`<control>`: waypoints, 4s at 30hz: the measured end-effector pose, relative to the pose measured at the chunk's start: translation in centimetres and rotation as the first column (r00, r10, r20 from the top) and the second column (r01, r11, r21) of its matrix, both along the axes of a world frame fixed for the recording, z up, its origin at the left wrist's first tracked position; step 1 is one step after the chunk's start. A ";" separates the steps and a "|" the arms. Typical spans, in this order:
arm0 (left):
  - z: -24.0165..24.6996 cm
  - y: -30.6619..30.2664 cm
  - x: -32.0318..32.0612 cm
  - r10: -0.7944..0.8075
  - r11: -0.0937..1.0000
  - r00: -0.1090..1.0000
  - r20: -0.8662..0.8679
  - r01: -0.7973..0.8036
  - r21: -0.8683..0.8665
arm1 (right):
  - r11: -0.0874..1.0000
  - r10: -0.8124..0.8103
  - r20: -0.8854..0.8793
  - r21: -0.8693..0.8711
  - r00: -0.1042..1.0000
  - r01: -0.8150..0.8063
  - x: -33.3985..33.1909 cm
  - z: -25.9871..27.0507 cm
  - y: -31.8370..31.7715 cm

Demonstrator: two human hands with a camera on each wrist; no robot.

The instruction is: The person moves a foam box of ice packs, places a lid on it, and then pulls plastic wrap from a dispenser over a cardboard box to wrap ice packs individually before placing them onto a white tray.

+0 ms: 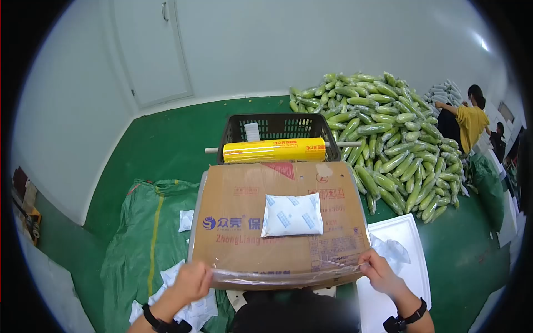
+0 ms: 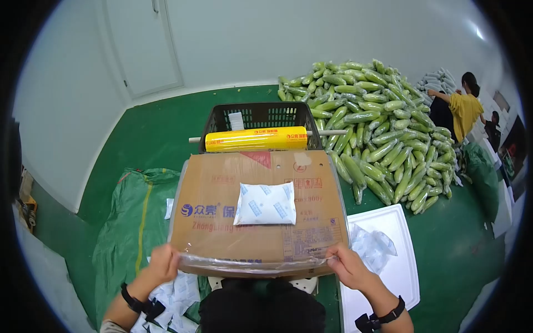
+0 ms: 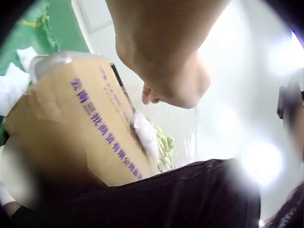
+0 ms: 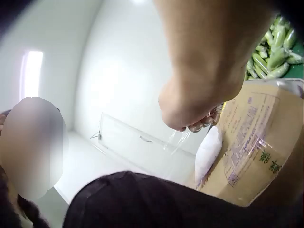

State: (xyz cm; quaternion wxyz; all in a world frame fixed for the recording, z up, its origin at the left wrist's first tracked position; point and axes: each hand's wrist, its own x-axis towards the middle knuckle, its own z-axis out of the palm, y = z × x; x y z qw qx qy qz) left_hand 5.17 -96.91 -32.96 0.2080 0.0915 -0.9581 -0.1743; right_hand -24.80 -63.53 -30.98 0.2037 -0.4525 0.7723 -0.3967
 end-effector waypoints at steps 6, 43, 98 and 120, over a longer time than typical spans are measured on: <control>2.6 -8.2 -16.8 0.272 0.943 0.956 -0.109 -0.242 0.229 | 0.979 -0.198 -0.140 0.011 0.970 0.202 -8.7 2.9 -10.7; -1.3 -9.4 -26.9 -0.283 0.955 0.751 0.597 0.282 0.098 | 0.677 0.731 -0.315 0.441 0.605 -0.589 -5.3 -0.8 -22.0; -0.9 1.8 -12.4 -0.008 0.897 0.980 0.198 -0.080 0.434 | -0.107 -0.585 0.786 0.169 -0.200 0.980 -20.6 -23.3 17.0; -0.7 -11.0 -14.1 0.095 0.991 0.977 -0.189 -0.111 -0.076 | 0.995 0.067 -0.248 0.082 0.966 -0.048 -11.4 -2.0 -11.0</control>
